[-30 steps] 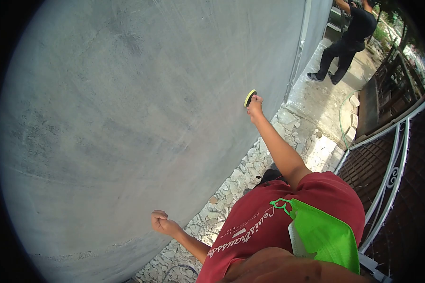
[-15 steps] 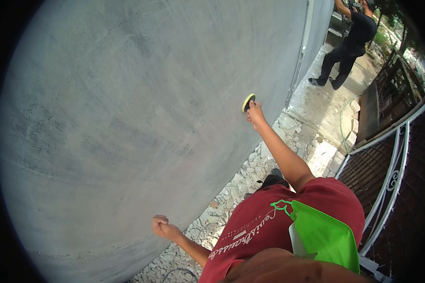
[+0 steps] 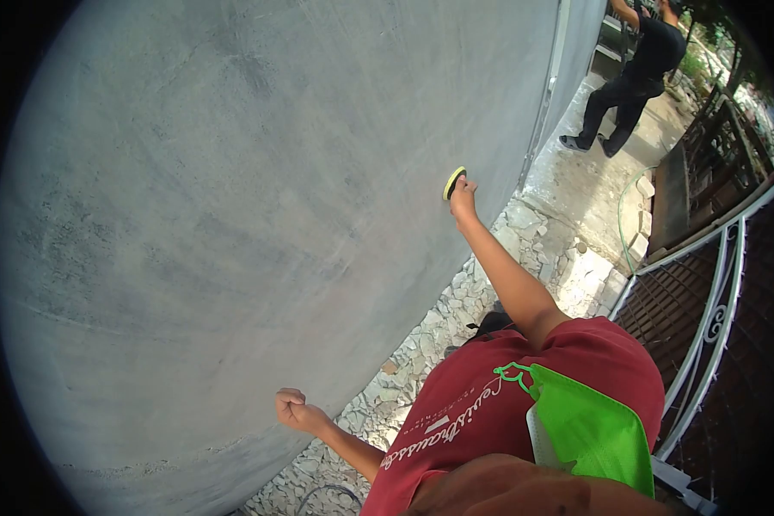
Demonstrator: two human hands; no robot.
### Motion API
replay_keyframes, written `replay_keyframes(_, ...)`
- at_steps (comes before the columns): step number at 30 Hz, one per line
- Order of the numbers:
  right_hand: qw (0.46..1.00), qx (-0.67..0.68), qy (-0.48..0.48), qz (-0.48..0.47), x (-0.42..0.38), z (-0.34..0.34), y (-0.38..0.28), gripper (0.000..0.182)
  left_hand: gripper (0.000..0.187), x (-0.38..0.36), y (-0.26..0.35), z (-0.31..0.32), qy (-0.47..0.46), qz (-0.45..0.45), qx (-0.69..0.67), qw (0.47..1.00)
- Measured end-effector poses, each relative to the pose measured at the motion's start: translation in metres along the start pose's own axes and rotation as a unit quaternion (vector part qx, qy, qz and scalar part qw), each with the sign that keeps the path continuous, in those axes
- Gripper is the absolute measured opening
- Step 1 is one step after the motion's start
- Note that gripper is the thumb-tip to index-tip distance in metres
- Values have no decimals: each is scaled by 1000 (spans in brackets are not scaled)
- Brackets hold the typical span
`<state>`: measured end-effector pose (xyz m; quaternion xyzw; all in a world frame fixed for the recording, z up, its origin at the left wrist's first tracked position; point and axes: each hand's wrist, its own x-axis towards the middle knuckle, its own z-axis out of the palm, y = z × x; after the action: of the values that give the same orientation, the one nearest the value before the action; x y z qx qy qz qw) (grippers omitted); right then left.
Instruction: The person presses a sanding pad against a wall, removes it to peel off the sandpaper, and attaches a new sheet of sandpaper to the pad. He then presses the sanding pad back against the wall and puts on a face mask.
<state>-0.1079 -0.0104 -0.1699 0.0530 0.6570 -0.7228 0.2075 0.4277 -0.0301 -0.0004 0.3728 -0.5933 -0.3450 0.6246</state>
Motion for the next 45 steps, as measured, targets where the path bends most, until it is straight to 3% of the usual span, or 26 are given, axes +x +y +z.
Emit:
replay_keyframes(3,998,42,-13,51,-18,-10,-28,43,16,0,3,3,-3,10,-6,1000)
replay_keyframes(5,994,5,-71,84,-20,-12,-39,45,17,2,0,6,-6,19,-12,1000)
replay_keyframes(8,994,3,-91,56,-68,-5,-61,45,17,3,-2,5,-10,12,-14,1000)
replay_keyframes(9,994,2,-91,55,-49,-2,-50,45,16,3,-1,7,-9,15,-14,1000)
replay_keyframes(12,999,-38,11,-31,-3,-3,-7,45,16,2,3,8,-7,19,-6,1000)
replay_keyframes(14,995,-3,-20,100,-12,-9,-32,46,15,2,4,7,0,28,-7,1000)
replay_keyframes(18,996,-35,-62,54,-34,-1,-40,50,15,1,1,-4,5,10,-14,1000)
replay_keyframes(20,1000,-27,-3,-8,-23,5,-29,51,15,-5,1,-7,12,1,-5,1000)
replay_keyframes(23,996,-29,-29,74,-19,-9,-45,66,14,-6,6,-5,20,13,3,1000)
replay_keyframes(25,991,-47,-63,105,-32,-4,-63,64,14,-5,8,-3,6,18,-4,1000)
replay_keyframes(28,970,-119,-16,-213,-64,8,-53,59,14,-6,8,-5,11,3,-3,1000)
replay_keyframes(31,956,-132,41,-258,-64,9,-59,58,14,-6,9,0,14,4,1,1000)
replay_keyframes(32,971,-117,44,-205,-41,7,-53,58,14,-5,11,2,16,5,3,1000)
replay_keyframes(35,976,-109,56,-182,-42,9,-79,57,14,-3,16,3,1,30,-5,1000)
replay_keyframes(36,958,-132,45,-250,-62,10,-97,57,13,-3,15,1,-1,31,-4,1000)
replay_keyframes(37,958,-131,43,-252,-75,17,-115,57,13,-4,15,1,-5,30,-3,1000)
replay_keyframes(39,892,-176,79,-410,-93,22,-137,58,13,-3,16,4,2,22,-5,1000)
replay_keyframes(43,898,-141,112,-402,-81,22,-181,59,14,-3,20,4,11,34,5,999)
replay_keyframes(45,870,-149,127,-453,-93,27,-198,61,14,-5,21,2,15,32,2,999)
